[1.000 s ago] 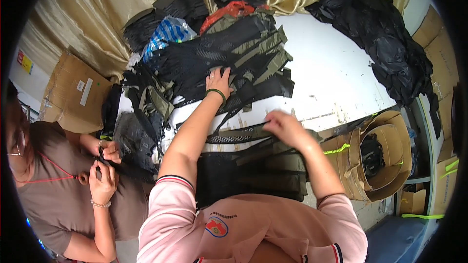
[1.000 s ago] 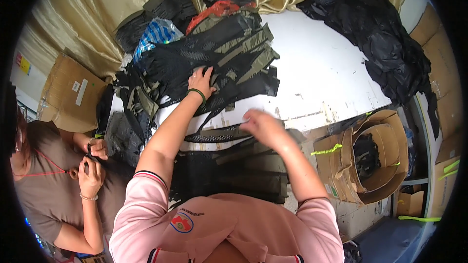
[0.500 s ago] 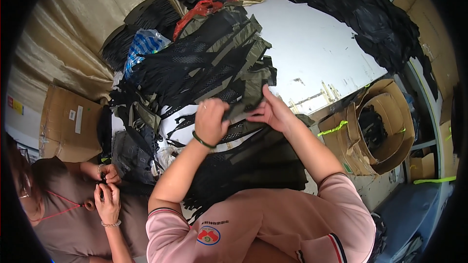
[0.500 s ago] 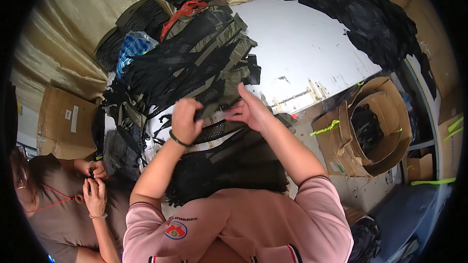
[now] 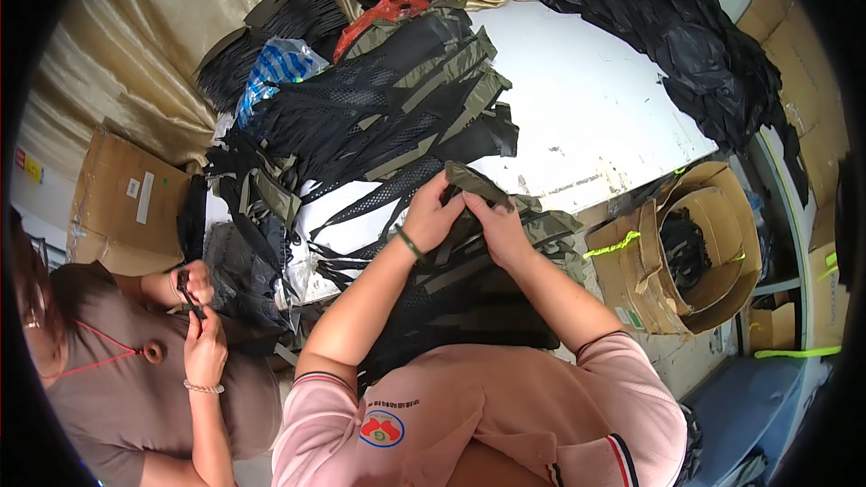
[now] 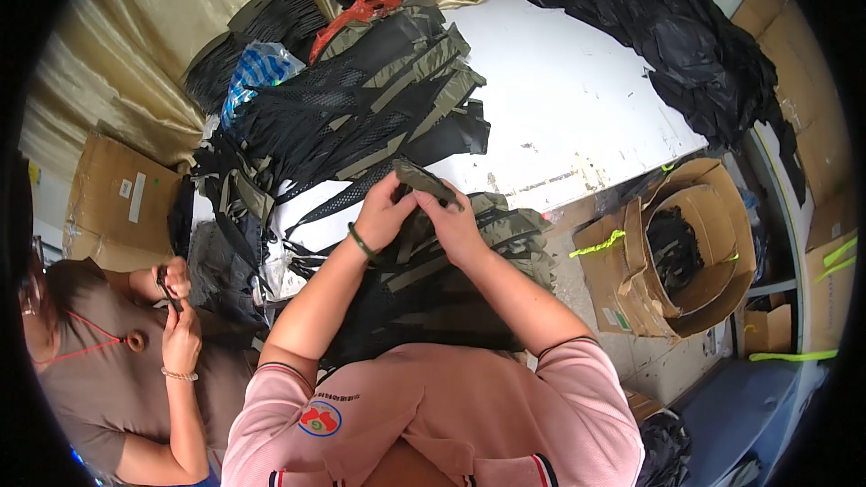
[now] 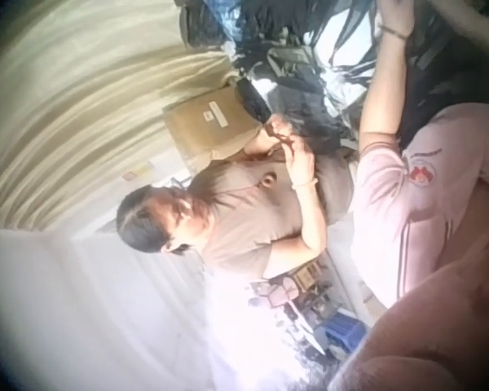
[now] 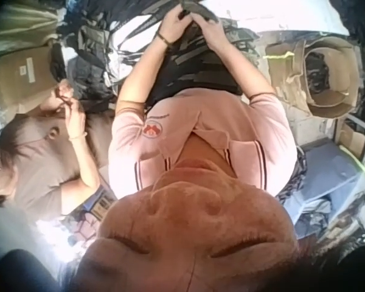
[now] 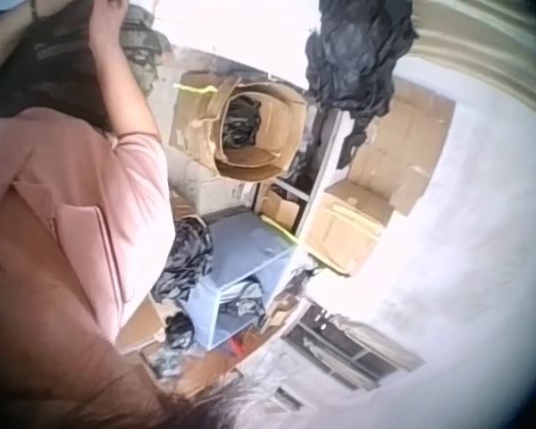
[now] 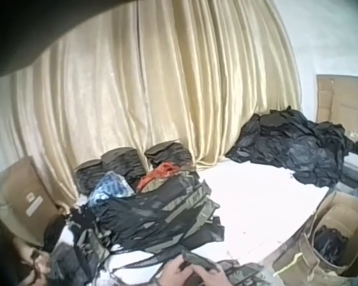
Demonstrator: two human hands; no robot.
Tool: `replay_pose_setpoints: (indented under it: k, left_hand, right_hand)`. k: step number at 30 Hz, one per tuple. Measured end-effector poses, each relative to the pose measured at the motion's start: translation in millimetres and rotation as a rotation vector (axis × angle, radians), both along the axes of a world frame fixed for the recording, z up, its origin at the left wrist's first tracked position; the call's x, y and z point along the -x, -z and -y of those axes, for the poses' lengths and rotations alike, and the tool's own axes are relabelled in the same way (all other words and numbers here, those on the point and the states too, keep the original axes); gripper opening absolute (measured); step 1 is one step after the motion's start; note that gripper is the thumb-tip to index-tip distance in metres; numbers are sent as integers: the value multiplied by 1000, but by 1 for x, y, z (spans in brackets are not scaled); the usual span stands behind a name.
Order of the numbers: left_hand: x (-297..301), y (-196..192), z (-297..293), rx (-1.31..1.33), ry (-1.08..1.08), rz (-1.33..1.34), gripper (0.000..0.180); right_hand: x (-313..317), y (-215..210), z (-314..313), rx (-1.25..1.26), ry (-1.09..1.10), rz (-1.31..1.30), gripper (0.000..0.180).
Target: The recorder is inspecting and sorting fabric pieces at a workshop table.
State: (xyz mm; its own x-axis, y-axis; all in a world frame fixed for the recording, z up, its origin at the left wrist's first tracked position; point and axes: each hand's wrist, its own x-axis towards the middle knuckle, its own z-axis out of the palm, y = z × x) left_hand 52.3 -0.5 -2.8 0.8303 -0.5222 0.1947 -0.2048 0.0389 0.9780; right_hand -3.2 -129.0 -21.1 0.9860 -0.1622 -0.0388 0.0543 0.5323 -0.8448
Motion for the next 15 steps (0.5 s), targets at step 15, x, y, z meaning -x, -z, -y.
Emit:
replay_pose_setpoints:
  k: [15]
  left_hand:
    - [1, -9, 22, -226, -84, 35, 24]
  right_hand:
    - [5, -48, 52, 1792, 283, 500, 41]
